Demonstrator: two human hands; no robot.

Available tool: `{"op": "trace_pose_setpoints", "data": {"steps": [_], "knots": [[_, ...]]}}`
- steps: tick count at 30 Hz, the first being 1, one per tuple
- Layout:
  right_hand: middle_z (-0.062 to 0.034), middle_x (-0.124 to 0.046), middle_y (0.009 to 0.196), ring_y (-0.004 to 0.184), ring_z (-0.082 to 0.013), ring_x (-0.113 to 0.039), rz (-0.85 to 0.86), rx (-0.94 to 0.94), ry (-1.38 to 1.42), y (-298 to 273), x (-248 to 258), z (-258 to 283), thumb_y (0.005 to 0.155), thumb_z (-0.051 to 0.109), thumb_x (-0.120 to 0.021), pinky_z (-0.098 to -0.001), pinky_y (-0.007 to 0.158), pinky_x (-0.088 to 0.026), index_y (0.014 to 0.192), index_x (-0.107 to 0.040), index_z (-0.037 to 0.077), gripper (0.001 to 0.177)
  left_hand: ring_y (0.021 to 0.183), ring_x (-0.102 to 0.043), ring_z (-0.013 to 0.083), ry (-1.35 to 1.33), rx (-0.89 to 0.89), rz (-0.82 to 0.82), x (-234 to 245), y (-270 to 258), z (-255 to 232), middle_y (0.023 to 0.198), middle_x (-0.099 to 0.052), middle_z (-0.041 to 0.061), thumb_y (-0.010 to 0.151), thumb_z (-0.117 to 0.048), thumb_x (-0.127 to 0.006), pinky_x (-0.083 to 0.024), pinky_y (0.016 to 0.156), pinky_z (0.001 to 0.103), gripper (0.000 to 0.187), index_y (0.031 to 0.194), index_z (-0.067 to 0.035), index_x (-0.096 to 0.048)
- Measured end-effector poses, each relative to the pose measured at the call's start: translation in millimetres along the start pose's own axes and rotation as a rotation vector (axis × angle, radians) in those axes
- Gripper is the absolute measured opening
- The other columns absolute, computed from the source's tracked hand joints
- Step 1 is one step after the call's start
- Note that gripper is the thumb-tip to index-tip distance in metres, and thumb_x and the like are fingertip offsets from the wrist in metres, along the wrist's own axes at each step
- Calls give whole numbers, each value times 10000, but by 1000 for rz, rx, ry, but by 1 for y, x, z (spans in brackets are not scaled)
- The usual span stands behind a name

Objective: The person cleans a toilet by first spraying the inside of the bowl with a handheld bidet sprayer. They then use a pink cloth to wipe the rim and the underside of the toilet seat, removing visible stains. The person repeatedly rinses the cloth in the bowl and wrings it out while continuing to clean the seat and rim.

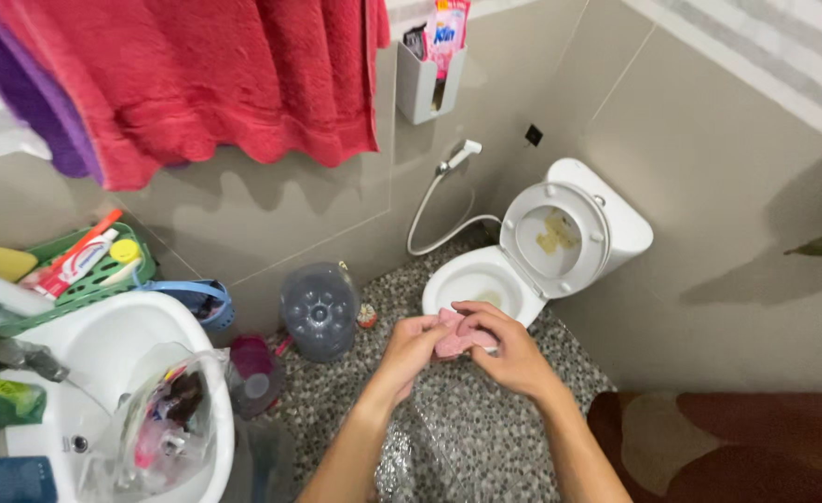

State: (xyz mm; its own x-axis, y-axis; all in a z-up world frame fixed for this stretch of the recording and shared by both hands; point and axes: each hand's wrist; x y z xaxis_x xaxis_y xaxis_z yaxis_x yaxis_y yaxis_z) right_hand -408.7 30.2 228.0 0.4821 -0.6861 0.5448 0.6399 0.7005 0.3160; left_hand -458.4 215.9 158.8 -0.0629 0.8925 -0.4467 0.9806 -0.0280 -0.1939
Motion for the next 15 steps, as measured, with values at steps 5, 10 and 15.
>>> {"op": "trace_pose_setpoints", "data": {"steps": [5, 10, 15], "knots": [[-83, -649, 1330, 1169, -173, -649, -138, -400, 595, 0, 21, 8, 894, 122, -661, -302, 920, -579, 1312, -591, 127, 424, 879, -711, 115, -60, -151, -12, -14, -4, -25, 1013, -765, 74, 988, -246, -622, -582, 785, 283, 313, 1146, 2, -726], [-91, -730, 1006, 833, -155, -664, -255, -494, 529, -7, 35, -9, 871, 40, -771, -292, 709, -545, 1105, -674, -15, 260, 818, -663, 113, 395, -384, -152, -37, -9, -45, 937, -753, 92, 935, -208, -722, -544, 729, 285, 270, 1062, 24, -777], [-102, -707, 897, 806, -216, -692, -522, -213, -323, -4, 27, 18, 785, 36, -806, -359, 719, -572, 979, -693, 0, 228, 798, -752, 92, 480, -318, -158, -63, -17, -46, 840, -784, 36, 884, -240, -750, -589, 725, 264, 267, 1012, -7, -755]]}}
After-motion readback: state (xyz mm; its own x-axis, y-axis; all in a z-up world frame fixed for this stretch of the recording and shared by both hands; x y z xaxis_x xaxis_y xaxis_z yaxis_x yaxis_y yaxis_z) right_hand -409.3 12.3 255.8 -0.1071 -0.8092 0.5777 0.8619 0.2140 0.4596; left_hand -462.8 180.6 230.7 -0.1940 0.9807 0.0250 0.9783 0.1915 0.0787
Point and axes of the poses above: each hand's wrist, its own y-axis towards the middle knuckle, its own x-axis out of the back of the hand, z = x × y
